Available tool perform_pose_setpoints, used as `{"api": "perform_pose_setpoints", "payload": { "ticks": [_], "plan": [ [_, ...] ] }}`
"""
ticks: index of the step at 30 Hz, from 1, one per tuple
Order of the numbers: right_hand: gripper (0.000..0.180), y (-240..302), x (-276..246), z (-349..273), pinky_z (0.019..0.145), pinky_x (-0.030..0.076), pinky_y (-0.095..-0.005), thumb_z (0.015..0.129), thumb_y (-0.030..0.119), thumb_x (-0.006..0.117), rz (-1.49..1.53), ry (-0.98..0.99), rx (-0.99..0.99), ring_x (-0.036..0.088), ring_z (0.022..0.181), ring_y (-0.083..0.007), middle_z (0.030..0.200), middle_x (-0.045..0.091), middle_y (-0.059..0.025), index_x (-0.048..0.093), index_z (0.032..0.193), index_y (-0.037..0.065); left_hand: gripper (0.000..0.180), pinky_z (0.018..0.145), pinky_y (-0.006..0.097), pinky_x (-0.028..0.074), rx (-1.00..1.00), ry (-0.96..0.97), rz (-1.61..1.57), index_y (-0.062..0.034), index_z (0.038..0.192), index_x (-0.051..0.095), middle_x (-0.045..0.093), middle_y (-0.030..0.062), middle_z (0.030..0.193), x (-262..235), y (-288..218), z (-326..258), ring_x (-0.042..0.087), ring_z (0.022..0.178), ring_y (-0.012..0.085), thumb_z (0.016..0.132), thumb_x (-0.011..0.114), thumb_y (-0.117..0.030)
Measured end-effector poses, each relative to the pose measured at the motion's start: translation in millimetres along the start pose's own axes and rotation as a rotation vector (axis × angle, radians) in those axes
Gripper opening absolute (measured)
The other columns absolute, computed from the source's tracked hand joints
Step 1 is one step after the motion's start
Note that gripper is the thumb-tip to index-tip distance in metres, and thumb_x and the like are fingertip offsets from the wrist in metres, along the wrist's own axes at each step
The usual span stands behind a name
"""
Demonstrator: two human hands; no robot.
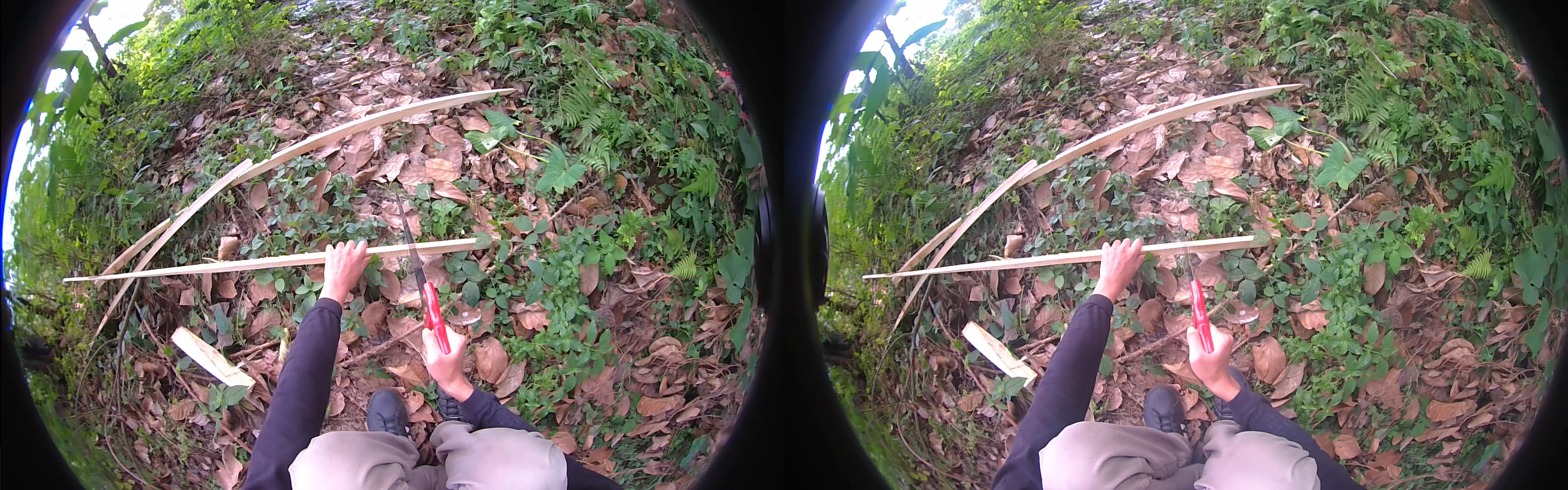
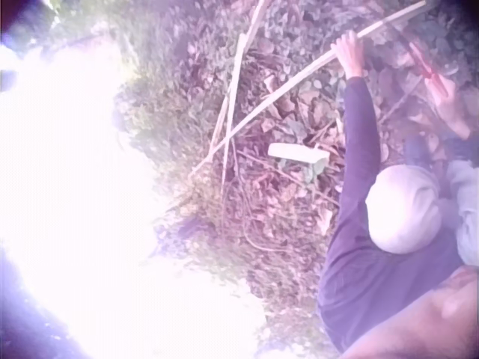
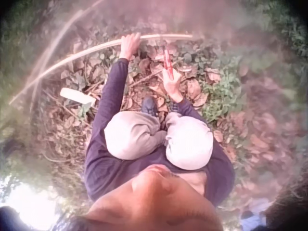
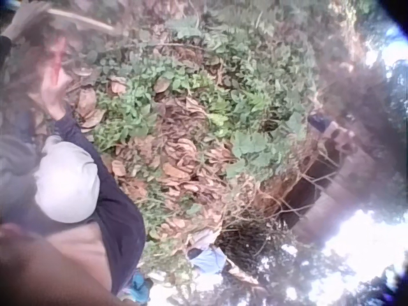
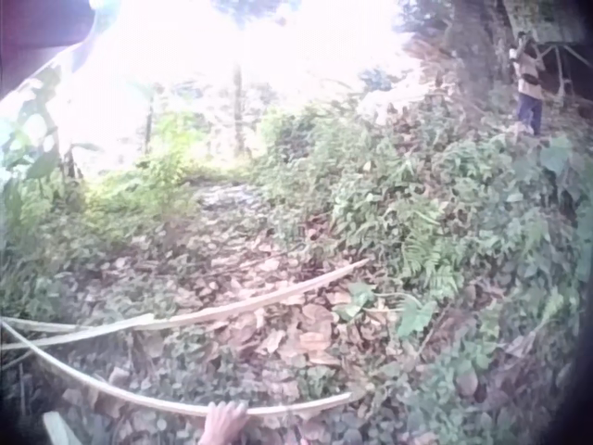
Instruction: The person uses a red folding saw to cut long bamboo poles into shorter sections. The task is performed outdoors on a forest floor covered with dry leaves. The person holds the bamboo steady with one hand while sawing with the other, repeating the process for multiple poles.
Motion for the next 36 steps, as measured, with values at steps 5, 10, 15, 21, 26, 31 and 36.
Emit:
{"api": "perform_pose_setpoints", "payload": {
  "ticks": [5, 10, 15, 21, 26, 31, 36],
  "plan": [
    [0.022, -2.8, 3.9, 19.9, 0.047, 0.039, -0.0375, 0.087, 0.009, 0.066, -0.089, 0.031, -0.069, 0.054, 0.044, -0.0223, 0.052, 0.052, -0.0137, 0.057, 0.070, -0.002, 0.029, 0.076, 0.045, 0.044, -0.004, -0.008, 0.026, -0.0158, 0.105, 0.059, 0.063, 0.0033, 0.089, 1.1, 3.0, 0.6, 0.063, 0.088, 0.0243, 0.088, 0.070, -0.037],
    [0.023, -1.1, 4.0, 14.3, 0.048, 0.038, -0.0378, 0.087, 0.009, 0.067, -0.135, -0.007, -0.203, 0.054, 0.045, -0.0220, 0.053, 0.054, -0.0148, 0.057, 0.070, -0.002, 0.030, 0.076, 0.044, 0.044, -0.011, -0.003, 0.038, -0.0159, 0.104, 0.059, 0.063, 0.0032, 0.088, 4.1, 2.5, 0.6, 0.063, 0.088, 0.0242, 0.087, 0.070, -0.037],
    [0.022, -18.3, 12.6, 43.5, 0.048, 0.039, -0.0366, 0.088, 0.010, 0.067, -0.055, 0.004, -0.031, 0.055, 0.046, -0.0213, 0.053, 0.055, -0.0143, 0.058, 0.071, -0.003, 0.028, 0.074, 0.044, 0.044, -0.006, -0.018, 0.037, -0.0162, 0.103, 0.059, 0.063, 0.0030, 0.087, -1.8, -0.3, -2.4, 0.064, 0.087, 0.0239, 0.088, 0.069, -0.037],
    [0.021, -1.2, -1.4, 11.6, 0.046, 0.038, -0.0372, 0.086, 0.008, 0.066, -0.062, 0.014, -0.121, 0.056, 0.045, -0.0256, 0.052, 0.053, -0.0139, 0.059, 0.070, -0.002, 0.028, 0.073, 0.044, 0.044, -0.014, -0.010, 0.025, -0.0158, 0.099, 0.058, 0.063, 0.0030, 0.087, 3.9, 5.8, 3.0, 0.064, 0.086, 0.0244, 0.088, 0.068, -0.039],
    [0.026, -15.1, 16.7, 47.6, 0.046, 0.037, -0.0368, 0.088, 0.009, 0.065, -0.057, 0.032, -0.067, 0.054, 0.044, -0.0193, 0.052, 0.053, -0.0130, 0.055, 0.067, -0.002, 0.026, 0.074, 0.045, 0.044, -0.003, 0.016, 0.017, -0.0145, 0.102, 0.057, 0.063, 0.0042, 0.089, -0.9, 0.2, 2.6, 0.063, 0.087, 0.0257, 0.090, 0.067, -0.036],
    [0.017, -3.4, 2.5, 19.9, 0.047, 0.039, -0.0342, 0.087, 0.007, 0.065, -0.055, 0.018, -0.096, 0.054, 0.046, -0.0159, 0.052, 0.053, -0.0124, 0.061, 0.074, -0.003, 0.026, 0.076, 0.046, 0.044, -0.017, 0.050, -0.012, -0.0139, 0.104, 0.057, 0.062, 0.0050, 0.090, 1.1, 8.0, 1.3, 0.063, 0.088, 0.0265, 0.090, 0.066, -0.034],
    [0.020, -19.5, 9.0, 29.6, 0.047, 0.035, -0.0339, 0.089, 0.008, 0.065, 0.065, 0.054, 0.047, 0.050, 0.048, -0.0129, 0.053, 0.053, -0.0084, 0.059, 0.073, -0.003, 0.025, 0.076, 0.046, 0.044, -0.013, 0.036, -0.003, -0.0139, 0.103, 0.057, 0.062, 0.0050, 0.090, -3.3, 1.4, 1.7, 0.063, 0.089, 0.0265, 0.091, 0.066, -0.034]
  ]
}}
Point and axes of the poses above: each hand's wrist, its own z-axis towards the middle knuckle, its own x-axis out of the palm, y = z × x, the point moved 5 cm from there along z, towards the middle knuckle
